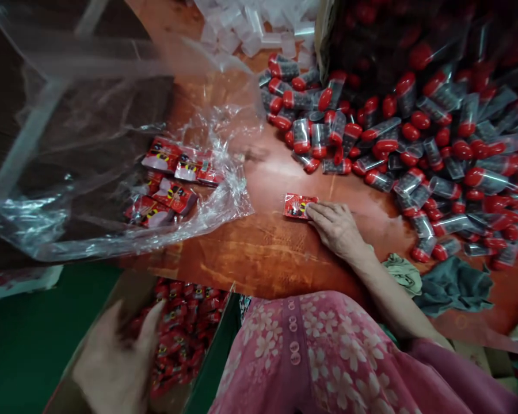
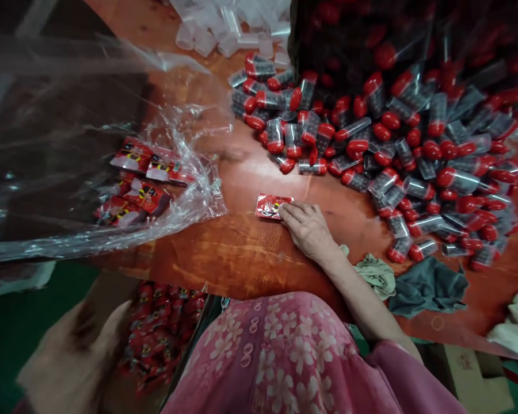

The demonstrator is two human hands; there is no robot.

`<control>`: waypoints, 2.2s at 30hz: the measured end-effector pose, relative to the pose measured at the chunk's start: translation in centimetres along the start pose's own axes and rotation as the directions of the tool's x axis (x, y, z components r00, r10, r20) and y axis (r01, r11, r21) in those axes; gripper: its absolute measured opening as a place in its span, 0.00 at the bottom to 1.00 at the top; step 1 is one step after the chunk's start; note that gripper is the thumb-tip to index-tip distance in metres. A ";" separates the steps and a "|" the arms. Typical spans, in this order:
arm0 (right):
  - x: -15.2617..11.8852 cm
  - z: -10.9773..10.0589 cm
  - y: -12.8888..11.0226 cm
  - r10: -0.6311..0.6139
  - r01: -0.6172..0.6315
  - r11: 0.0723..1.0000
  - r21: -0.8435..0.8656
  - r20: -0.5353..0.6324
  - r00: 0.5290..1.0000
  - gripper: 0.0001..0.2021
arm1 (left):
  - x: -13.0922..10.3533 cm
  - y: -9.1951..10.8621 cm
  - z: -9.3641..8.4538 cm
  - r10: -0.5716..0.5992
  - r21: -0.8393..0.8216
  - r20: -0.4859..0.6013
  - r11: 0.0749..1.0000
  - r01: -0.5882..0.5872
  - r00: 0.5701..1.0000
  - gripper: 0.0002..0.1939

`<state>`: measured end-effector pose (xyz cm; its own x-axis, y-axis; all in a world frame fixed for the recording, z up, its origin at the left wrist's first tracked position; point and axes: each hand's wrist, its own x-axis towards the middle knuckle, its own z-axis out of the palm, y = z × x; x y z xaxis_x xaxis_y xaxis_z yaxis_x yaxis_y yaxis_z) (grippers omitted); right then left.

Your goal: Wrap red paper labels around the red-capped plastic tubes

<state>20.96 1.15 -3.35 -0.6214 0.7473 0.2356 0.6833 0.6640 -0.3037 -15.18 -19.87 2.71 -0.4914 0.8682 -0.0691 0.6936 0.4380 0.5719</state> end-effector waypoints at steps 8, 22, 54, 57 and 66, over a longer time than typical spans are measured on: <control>0.2 0.4 -0.2 -0.049 0.049 0.999 -0.014 -0.017 0.999 0.16 | 7.7 15.4 15.8 0.869 -0.031 -0.033 0.492 -0.870 0.493 0.24; -0.2 -6.5 2.2 0.220 -0.206 0.956 0.208 -0.045 0.974 0.09 | 10.5 16.4 18.7 0.889 -0.005 -0.119 0.444 -0.896 0.441 0.08; 7.8 -6.1 7.3 0.623 -0.577 0.721 0.384 0.004 0.782 0.12 | 12.1 20.5 16.3 0.718 -0.433 -0.039 0.615 -0.660 0.695 0.08; 6.9 -8.6 6.4 0.458 -0.537 0.714 0.449 0.281 0.844 0.13 | 12.9 22.5 16.3 0.792 -0.496 0.115 0.569 -0.656 0.599 0.08; 4.7 -12.1 5.6 0.210 -0.473 0.526 0.707 0.431 0.877 0.17 | 12.1 22.9 17.2 0.818 -0.862 0.460 0.505 -0.050 0.345 0.10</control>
<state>26.50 8.72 7.22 -0.5671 0.7830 -0.2554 0.3824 -0.0243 -0.9237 3.83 4.68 0.87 0.6402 0.7651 0.0686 -0.0795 -0.0229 0.9966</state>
